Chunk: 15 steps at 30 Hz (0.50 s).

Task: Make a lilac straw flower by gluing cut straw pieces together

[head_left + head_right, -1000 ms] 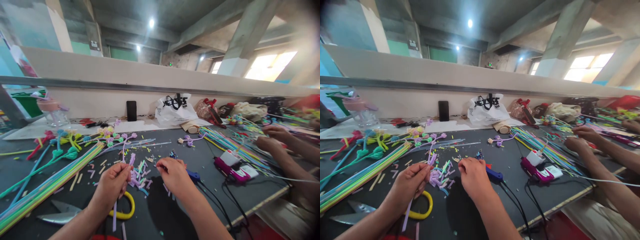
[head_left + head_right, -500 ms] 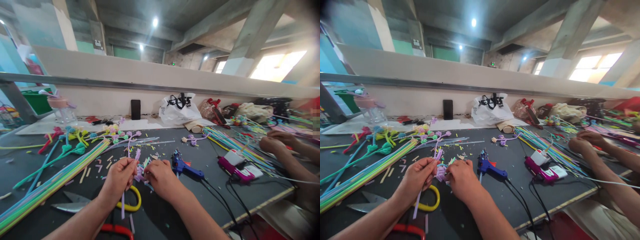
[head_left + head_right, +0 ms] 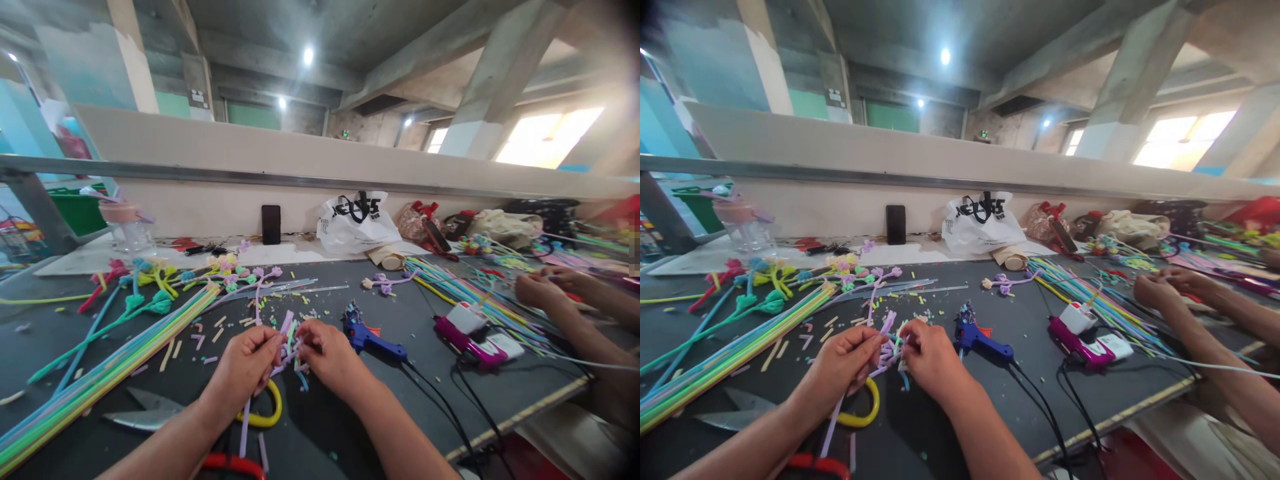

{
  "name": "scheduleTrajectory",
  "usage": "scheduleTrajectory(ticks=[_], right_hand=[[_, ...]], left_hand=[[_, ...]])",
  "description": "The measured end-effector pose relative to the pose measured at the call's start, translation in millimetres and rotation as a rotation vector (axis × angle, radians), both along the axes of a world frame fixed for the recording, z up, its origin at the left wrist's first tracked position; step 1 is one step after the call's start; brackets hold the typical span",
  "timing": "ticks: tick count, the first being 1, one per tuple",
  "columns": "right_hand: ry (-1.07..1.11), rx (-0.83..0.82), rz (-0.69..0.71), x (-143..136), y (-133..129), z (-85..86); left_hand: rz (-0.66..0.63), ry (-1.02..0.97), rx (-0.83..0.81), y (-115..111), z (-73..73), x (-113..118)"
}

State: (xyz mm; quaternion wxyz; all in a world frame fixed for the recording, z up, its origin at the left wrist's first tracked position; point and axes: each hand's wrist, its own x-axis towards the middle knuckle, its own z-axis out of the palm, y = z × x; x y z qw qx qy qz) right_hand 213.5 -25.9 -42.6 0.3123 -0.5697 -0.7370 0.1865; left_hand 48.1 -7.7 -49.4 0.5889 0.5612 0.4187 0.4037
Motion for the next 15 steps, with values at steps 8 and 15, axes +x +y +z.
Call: scheduleTrajectory(ticks=[8, 15], right_hand=[[0.112, -0.05, 0.054, 7.8, -8.1, 12.5], [0.415, -0.1, -0.103, 19.8, -12.9, 26.1]], left_hand=[[-0.01, 0.136, 0.161, -1.3, -3.0, -2.8], [0.067, 0.421, 0.648, -4.3, 3.0, -6.6]])
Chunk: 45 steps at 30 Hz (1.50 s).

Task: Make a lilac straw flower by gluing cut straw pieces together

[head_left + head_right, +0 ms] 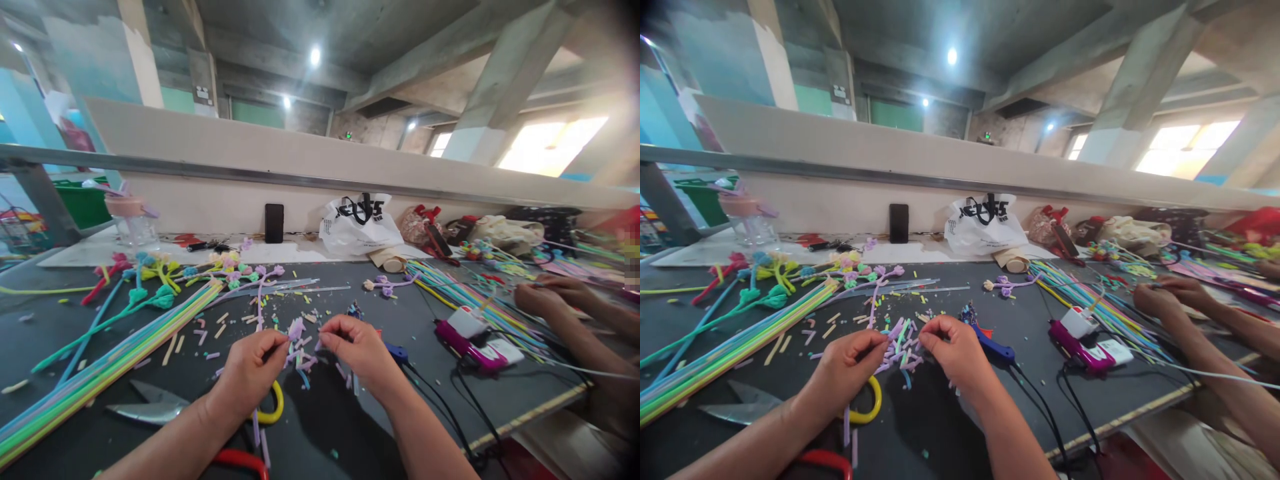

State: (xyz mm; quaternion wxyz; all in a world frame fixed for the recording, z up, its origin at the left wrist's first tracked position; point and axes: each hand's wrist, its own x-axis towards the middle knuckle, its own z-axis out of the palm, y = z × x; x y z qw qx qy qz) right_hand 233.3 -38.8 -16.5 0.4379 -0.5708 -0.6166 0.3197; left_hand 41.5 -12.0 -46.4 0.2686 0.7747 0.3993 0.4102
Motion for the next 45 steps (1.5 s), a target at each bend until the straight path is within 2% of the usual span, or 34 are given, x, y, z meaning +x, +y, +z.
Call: scheduleTrajectory(ticks=[3, 6, 9, 12, 14, 17, 19, 21, 23, 25, 27, 28, 32, 40, 43, 45], right_hand=[[0.208, -0.086, 0.014, -4.7, -2.6, 3.0], [0.31, -0.123, 0.028, -13.8, -5.6, 5.6], [0.255, -0.097, 0.011, -18.2, -7.9, 7.9], [0.097, -0.061, 0.033, -13.9, -8.2, 8.9], [-0.03, -0.065, 0.054, -9.2, -6.7, 6.8], [-0.221, -0.116, 0.068, -5.7, -2.8, -1.2], [-0.351, -0.117, 0.085, -4.5, -0.6, -6.1], [-0.48, -0.052, 0.087, -0.2, -0.1, -7.2], [-0.606, 0.034, 0.014, 9.9, -1.4, -4.5], [-0.747, 0.054, -0.153, 24.9, -4.0, -1.3], [-0.877, -0.027, -0.314, 41.0, -7.1, -1.1], [-0.917, -0.093, -0.344, 48.0, -8.5, -2.5], [-1.017, -0.26, -0.34, 63.7, -10.2, -12.2], [-1.032, -0.261, -0.402, 68.7, -1.2, -18.6], [-0.988, -0.198, -0.43, 65.9, -2.4, -15.0], [-0.9, -0.027, -0.378, 59.3, -7.4, -9.9]], left_hand=[[0.008, 0.047, 0.059, -0.4, -2.3, 0.9], [0.004, 0.08, 0.101, -1.1, -4.8, 1.7], [-0.016, 0.077, 0.11, -2.0, -4.8, 1.4], [-0.029, 0.013, 0.078, -1.9, -3.5, 1.3], [-0.037, -0.079, -0.055, -1.4, -3.1, 1.9], [-0.101, -0.283, -0.459, -0.9, -2.1, 3.9], [-0.161, -0.415, -0.669, -0.8, 0.0, 5.1], [-0.215, -0.512, -0.767, -0.4, 3.3, 5.7], [-0.252, -0.563, -0.814, 0.6, 5.7, 5.7], [-0.258, -0.57, -0.811, 2.2, 5.5, 5.6], [-0.218, -0.533, -0.75, 3.5, 2.4, 5.7], [-0.19, -0.503, -0.705, 3.9, 0.2, 5.7], [-0.105, -0.369, -0.541, 3.2, -6.6, 5.3], [-0.094, -0.298, -0.503, 2.4, -6.7, 3.7], [-0.059, -0.306, -0.479, 2.9, -7.2, 3.7], [-0.03, -0.295, -0.454, 3.3, -7.1, 3.7]])
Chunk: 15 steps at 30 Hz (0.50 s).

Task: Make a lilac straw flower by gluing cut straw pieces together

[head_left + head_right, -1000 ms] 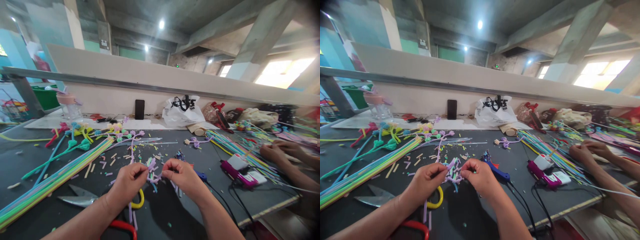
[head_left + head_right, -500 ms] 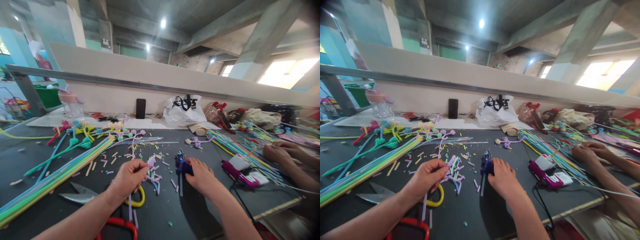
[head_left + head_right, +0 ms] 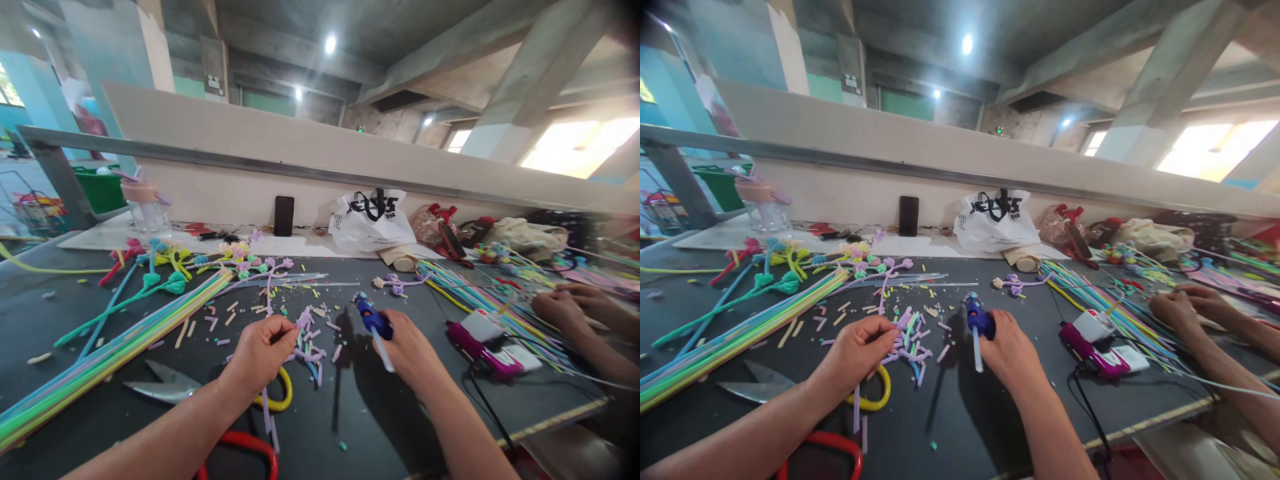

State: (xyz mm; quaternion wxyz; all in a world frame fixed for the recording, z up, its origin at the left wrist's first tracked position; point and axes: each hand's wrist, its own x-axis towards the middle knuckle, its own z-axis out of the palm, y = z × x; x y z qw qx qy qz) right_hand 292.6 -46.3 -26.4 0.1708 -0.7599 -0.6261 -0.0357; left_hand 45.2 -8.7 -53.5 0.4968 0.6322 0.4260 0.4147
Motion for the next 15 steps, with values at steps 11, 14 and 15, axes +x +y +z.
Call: scheduleTrajectory(ticks=[11, 14, 15], right_hand=[[0.095, 0.352, 0.692, -53.9, -32.1, 12.5], [0.1, 0.277, 0.659, -52.5, -30.5, 9.8], [0.103, 0.265, 0.65, -51.7, -30.0, 9.2]], left_hand=[[0.092, -0.01, -0.04, 2.5, 1.9, 1.7], [0.094, -0.013, -0.037, 1.7, 3.0, 1.2], [0.094, -0.012, -0.035, 1.5, 3.0, 1.1]])
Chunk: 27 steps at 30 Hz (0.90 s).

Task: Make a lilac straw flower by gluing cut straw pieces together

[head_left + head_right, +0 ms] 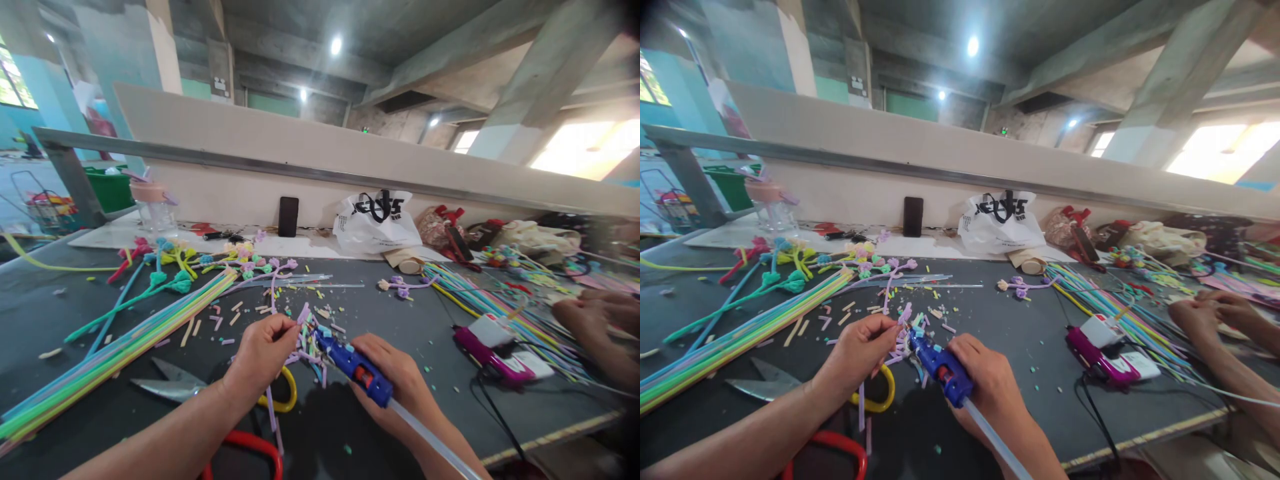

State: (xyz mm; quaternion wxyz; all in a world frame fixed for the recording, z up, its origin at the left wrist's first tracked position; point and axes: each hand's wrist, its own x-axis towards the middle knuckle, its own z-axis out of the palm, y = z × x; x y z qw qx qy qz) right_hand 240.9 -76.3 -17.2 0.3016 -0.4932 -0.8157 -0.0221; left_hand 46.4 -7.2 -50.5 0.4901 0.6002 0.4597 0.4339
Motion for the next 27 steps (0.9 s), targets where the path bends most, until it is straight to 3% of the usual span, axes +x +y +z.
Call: scheduleTrajectory(ticks=[27], right_hand=[[-0.005, 0.026, -0.035, 1.9, 3.1, -5.8]], left_hand=[[-0.014, 0.038, 0.021, -2.9, 2.8, -0.5]])
